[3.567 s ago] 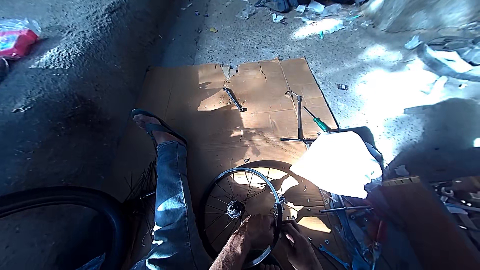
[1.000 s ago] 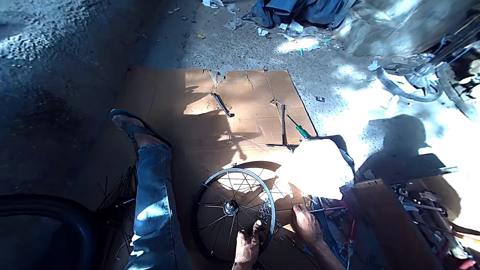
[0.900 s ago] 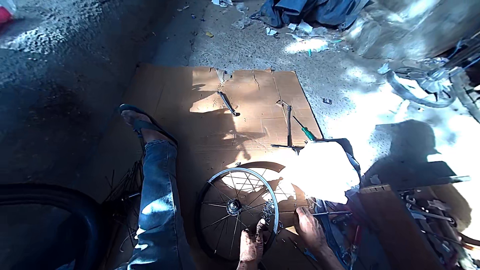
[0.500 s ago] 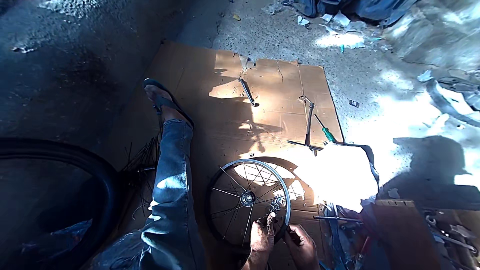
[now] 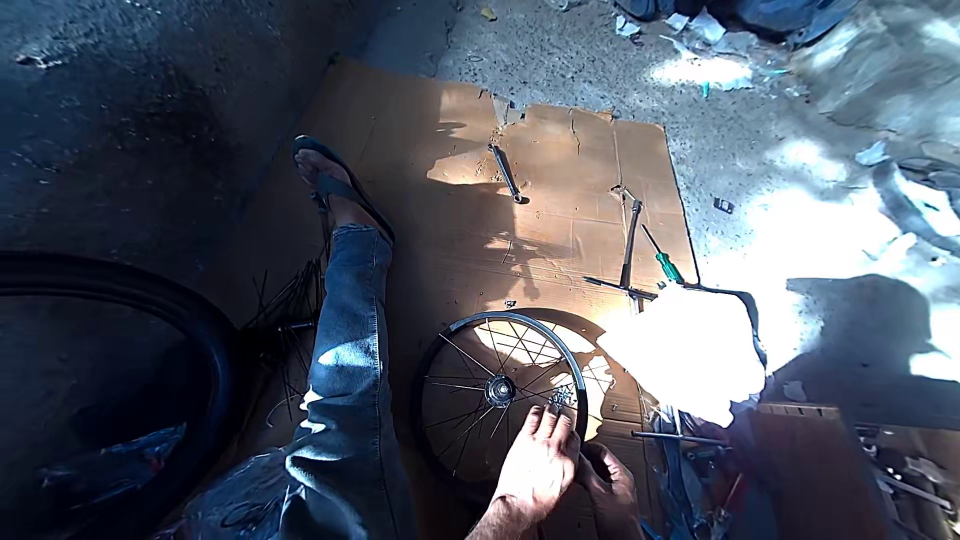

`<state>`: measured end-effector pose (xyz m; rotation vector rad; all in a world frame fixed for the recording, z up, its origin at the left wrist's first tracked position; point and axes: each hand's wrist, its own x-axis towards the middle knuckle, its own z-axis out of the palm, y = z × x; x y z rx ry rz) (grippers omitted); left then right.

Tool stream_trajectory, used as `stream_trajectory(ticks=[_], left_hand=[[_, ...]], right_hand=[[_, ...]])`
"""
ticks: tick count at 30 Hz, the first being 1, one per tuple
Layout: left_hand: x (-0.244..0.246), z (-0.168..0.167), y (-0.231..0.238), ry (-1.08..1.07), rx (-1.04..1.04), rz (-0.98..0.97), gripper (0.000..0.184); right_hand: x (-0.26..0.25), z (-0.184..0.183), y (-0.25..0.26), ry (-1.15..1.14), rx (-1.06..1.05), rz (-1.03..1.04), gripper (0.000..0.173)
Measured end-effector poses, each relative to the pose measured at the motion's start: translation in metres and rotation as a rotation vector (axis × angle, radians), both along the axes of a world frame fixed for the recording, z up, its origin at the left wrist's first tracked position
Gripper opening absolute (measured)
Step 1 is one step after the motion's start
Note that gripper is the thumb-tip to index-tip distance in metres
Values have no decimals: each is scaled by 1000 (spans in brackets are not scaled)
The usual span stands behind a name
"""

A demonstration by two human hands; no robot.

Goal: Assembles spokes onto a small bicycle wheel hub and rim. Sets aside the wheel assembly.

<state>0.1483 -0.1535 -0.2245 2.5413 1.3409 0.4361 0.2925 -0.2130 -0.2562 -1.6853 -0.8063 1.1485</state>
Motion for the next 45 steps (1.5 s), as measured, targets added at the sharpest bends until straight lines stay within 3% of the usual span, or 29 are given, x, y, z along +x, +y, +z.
stream_trajectory(ticks=[3, 5, 11, 14, 18, 22, 27, 31, 35, 40, 45], left_hand=[[-4, -2, 31, 68, -307, -314, 25], [-10, 2, 48, 72, -487, -381, 26], [-14, 10, 58, -38, -565, -369, 28], [-13, 14, 64, -4, -574, -342, 36], [-17, 48, 65, 12, -719, -267, 36], [-20, 24, 60, -78, -641, -241, 32], [-15, 25, 54, 3, -635, -222, 34], [-11, 28, 57, 101, -709, -240, 38], [-10, 19, 53, 70, -647, -207, 37], [-8, 5, 43, -32, -587, -146, 31], [0, 9, 46, 62, -687, -144, 33]], right_hand=[[-5, 9, 4, 42, -17, -16, 13], [-6, 10, 3, 97, -5, -22, 13], [-1, 24, 1, -54, 82, 12, 12], [2, 17, 4, -9, 127, 26, 13], [-3, 40, 10, 30, 92, 67, 14], [8, 34, 11, -244, 118, 180, 18], [27, 25, 17, -486, 129, 376, 23], [30, 23, 15, -497, 108, 401, 24], [29, 11, 10, -436, 136, 383, 20], [35, 0, 8, -560, 147, 406, 22], [36, -7, 8, -673, 220, 367, 20]])
